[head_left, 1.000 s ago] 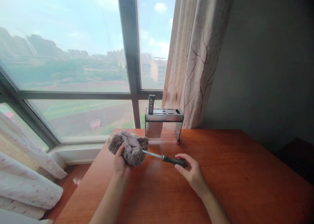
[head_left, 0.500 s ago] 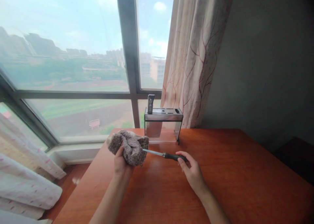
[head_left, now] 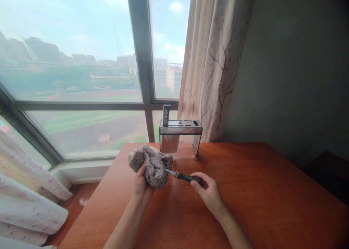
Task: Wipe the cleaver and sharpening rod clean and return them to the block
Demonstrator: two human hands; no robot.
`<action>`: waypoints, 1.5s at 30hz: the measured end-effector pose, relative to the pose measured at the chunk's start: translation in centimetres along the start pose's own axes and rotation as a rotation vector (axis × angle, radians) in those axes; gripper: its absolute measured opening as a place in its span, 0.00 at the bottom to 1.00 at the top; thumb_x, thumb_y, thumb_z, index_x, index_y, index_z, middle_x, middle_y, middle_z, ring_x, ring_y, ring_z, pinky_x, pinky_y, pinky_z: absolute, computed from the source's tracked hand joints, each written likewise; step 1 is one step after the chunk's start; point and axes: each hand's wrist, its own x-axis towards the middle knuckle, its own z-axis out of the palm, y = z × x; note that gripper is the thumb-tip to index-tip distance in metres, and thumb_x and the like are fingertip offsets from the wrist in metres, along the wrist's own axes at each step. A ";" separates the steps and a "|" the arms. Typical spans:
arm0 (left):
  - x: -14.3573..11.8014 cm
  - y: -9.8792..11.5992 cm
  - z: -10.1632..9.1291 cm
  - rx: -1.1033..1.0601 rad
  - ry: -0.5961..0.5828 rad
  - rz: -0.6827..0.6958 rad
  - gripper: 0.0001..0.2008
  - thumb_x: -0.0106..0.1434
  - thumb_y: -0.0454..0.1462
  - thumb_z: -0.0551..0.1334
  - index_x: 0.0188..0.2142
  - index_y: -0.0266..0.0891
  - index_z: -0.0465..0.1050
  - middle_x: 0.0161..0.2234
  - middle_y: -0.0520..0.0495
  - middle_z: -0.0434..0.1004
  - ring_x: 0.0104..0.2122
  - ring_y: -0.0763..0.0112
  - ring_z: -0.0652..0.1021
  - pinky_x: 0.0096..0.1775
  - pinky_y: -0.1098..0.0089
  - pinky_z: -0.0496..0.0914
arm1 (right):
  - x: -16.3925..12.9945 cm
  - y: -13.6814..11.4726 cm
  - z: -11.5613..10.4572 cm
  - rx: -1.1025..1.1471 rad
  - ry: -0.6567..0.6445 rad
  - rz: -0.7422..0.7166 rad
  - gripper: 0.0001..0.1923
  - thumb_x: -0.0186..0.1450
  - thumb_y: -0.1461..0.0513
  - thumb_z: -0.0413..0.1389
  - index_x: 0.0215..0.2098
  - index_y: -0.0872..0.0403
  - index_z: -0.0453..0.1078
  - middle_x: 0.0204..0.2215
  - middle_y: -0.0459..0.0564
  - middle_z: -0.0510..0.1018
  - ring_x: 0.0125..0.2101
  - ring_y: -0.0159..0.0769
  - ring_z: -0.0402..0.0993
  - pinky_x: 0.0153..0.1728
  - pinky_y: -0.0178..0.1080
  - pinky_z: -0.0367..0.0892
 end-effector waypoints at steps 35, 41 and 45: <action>-2.5 -2.3 0.7 0.016 -0.030 -0.079 0.12 0.62 0.35 0.59 0.45 0.35 0.73 0.32 0.45 0.81 0.34 0.64 0.81 0.43 0.65 0.74 | -1.0 -0.3 1.4 0.009 -0.216 0.025 0.15 0.62 0.53 0.56 0.40 0.55 0.73 0.25 0.47 0.73 0.21 0.30 0.66 0.21 0.32 0.60; -3.4 -4.0 0.4 0.113 -0.076 -0.194 0.20 0.57 0.31 0.64 0.51 0.36 0.69 0.36 0.43 0.81 0.35 0.62 0.81 0.42 0.63 0.75 | -0.6 0.1 1.2 0.158 -0.131 0.114 0.19 0.64 0.49 0.53 0.39 0.56 0.72 0.20 0.45 0.71 0.19 0.30 0.65 0.20 0.33 0.61; -3.3 -4.0 0.2 0.183 -0.117 -0.173 0.23 0.54 0.28 0.67 0.50 0.36 0.70 0.36 0.43 0.81 0.34 0.62 0.81 0.41 0.64 0.75 | -0.3 -0.1 1.0 0.230 -0.119 0.140 0.20 0.63 0.48 0.53 0.38 0.57 0.72 0.21 0.47 0.72 0.19 0.31 0.67 0.20 0.33 0.62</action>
